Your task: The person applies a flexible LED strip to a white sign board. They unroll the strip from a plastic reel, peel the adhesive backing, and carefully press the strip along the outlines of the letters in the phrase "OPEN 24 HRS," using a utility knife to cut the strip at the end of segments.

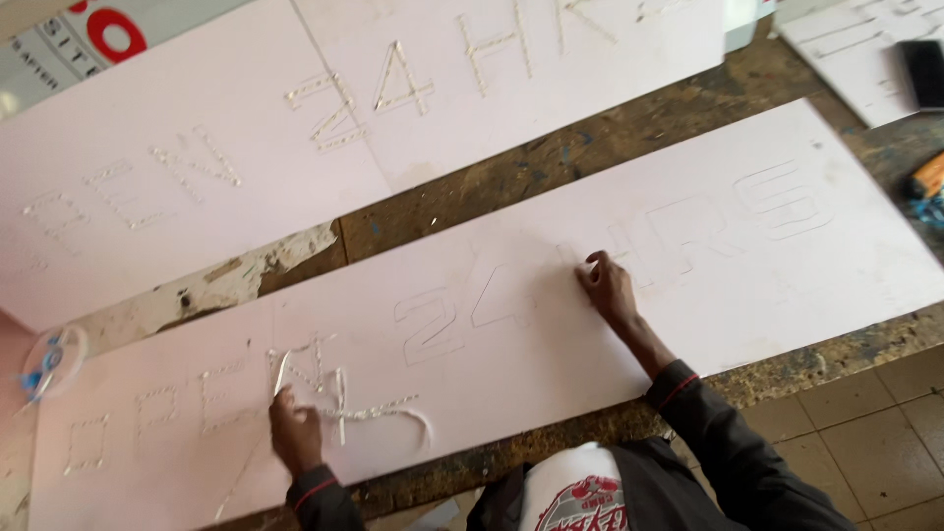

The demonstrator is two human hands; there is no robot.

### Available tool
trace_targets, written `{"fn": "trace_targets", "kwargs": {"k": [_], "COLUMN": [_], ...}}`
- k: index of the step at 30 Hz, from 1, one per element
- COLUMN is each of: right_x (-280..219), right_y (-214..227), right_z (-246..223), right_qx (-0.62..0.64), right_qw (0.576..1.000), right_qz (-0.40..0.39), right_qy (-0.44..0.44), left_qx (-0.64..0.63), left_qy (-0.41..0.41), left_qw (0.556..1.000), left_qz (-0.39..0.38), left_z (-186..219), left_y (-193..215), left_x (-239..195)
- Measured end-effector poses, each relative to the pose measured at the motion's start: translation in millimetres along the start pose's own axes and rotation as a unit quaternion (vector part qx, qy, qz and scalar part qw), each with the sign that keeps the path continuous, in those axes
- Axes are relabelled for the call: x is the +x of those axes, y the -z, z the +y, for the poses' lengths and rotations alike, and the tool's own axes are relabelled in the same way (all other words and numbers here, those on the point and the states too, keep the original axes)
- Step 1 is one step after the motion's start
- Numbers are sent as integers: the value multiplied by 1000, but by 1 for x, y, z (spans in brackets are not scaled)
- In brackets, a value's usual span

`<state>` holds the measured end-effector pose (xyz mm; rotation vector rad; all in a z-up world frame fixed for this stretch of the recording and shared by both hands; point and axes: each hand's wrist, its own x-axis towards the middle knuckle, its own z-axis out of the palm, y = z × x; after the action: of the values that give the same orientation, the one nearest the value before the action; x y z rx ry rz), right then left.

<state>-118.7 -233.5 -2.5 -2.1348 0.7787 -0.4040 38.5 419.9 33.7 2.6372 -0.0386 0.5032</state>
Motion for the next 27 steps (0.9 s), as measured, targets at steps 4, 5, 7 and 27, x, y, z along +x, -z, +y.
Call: {"fn": "trace_targets", "kwargs": {"k": [4,5,7,27], "right_x": [-2,0,8,6], "right_y": [2,3,-10,-7], "right_z": [-2,8,21,11], "right_qx": [-29,35,118,-11], "right_qw": [999,999,993,996], "right_qz": [-29,-17,-22,20], "right_qy": [-16,-17,-17,-81], "left_qx": [-27,-36,-21,78], "left_qy": [27,5,-16,116], "left_qw": [999,999,998,970], "left_qz": [32,40,58,-200], "left_z": [12,2,-14,48], "left_y": [3,-8,-21,36], "left_x": [0,0,25,14]}}
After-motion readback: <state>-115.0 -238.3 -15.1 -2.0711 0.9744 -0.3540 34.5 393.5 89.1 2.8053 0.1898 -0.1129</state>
